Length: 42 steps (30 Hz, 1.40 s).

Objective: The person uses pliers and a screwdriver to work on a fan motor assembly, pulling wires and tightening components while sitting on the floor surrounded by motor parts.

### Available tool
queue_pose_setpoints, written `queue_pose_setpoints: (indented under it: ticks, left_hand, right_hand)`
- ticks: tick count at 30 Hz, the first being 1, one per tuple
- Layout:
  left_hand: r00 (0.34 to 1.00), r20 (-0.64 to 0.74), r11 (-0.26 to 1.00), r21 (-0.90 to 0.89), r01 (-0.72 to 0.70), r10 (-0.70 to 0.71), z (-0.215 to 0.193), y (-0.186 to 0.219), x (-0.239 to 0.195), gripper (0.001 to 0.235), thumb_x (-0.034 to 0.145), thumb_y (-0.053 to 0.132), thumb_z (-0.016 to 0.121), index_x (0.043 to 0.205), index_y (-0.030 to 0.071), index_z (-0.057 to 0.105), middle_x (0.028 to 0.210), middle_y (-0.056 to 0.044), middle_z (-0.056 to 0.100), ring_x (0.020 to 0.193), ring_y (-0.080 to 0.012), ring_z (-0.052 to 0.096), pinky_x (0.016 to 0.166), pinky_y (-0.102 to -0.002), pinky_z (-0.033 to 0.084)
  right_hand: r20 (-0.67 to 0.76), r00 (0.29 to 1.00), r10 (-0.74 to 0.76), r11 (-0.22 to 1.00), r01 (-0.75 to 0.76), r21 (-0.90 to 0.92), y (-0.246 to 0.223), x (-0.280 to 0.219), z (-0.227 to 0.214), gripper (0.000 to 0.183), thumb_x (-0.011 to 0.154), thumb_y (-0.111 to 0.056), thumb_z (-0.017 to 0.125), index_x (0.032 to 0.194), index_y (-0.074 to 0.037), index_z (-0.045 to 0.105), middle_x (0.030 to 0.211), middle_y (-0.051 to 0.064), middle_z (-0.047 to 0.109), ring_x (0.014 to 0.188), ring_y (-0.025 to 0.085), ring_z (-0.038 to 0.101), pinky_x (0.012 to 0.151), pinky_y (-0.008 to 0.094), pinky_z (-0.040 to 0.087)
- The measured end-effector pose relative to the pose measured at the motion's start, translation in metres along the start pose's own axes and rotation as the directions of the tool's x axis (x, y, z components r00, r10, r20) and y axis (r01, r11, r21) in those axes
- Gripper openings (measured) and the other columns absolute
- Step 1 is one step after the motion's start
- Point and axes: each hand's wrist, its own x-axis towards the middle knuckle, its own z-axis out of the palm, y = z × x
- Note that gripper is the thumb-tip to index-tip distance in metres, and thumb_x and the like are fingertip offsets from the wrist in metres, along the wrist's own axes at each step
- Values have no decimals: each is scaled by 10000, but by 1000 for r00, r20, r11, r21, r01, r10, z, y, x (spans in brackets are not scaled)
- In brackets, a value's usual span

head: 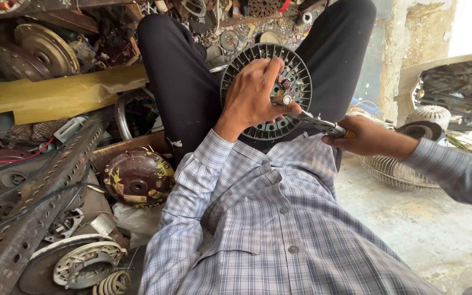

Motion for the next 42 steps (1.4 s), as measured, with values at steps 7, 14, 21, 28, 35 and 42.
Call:
queue_pose_setpoints:
  ticks: [7, 14, 21, 28, 35, 42]
  left_hand:
    - [997, -74, 999, -14, 37, -38, -3, 9, -7, 1004, 813, 981, 350, 1051, 28, 560, 797, -61, 566, 771, -225, 622, 714, -399, 541]
    - [988, -149, 995, 81, 54, -42, 3, 20, -21, 1042, 868, 957, 419, 1272, 4, 547, 1007, -123, 656, 1023, -310, 693, 958, -471, 564]
    - [999, 40, 988, 150, -38, 32, -20, 13, -4, 1169, 801, 998, 435, 1296, -42, 629, 1143, -186, 669, 1087, -351, 641, 983, -511, 460]
    - [997, 43, 991, 114, -75, 71, -10, 0, -3, 1122, 832, 978, 433, 1322, -17, 602, 1225, -202, 674, 1247, -386, 622, 1141, -525, 424]
    - [995, 41, 995, 27, -97, 96, -1, -7, -5, 1165, 856, 982, 405, 1409, -36, 524, 1043, -162, 704, 1152, -373, 698, 1133, -536, 493]
    - [999, -14, 994, -91, -52, 51, -12, 0, 1, 968, 888, 986, 443, 1144, 53, 478, 936, -65, 585, 850, -228, 642, 787, -417, 545]
  right_hand:
    - [-317, 916, -245, 965, 199, -172, -11, -13, -2, 428, 844, -506, 722, 890, -85, 782, 619, 101, 678, 534, 234, 629, 569, 410, 508]
    - [117, 985, 126, 986, -137, 92, 33, -30, 28, 472, 923, -487, 662, 932, -17, 696, 691, 131, 645, 613, 244, 592, 589, 424, 537]
    - [19, 997, -70, 995, 69, 72, 25, -42, 28, 490, 880, -501, 632, 893, -20, 724, 676, 123, 666, 610, 258, 639, 586, 428, 522]
    - [4, 993, -117, 989, 116, 89, 14, -50, 22, 503, 903, -493, 666, 810, 0, 701, 618, 124, 633, 571, 241, 635, 573, 410, 524]
    - [-16, 985, -173, 980, 174, 95, 1, -43, 20, 424, 915, -412, 665, 773, -14, 693, 607, 63, 632, 512, 192, 629, 516, 379, 518]
    - [-180, 926, -333, 922, 360, 145, -4, -12, 21, 310, 899, -278, 737, 815, 12, 667, 585, 65, 609, 467, 172, 585, 469, 355, 475]
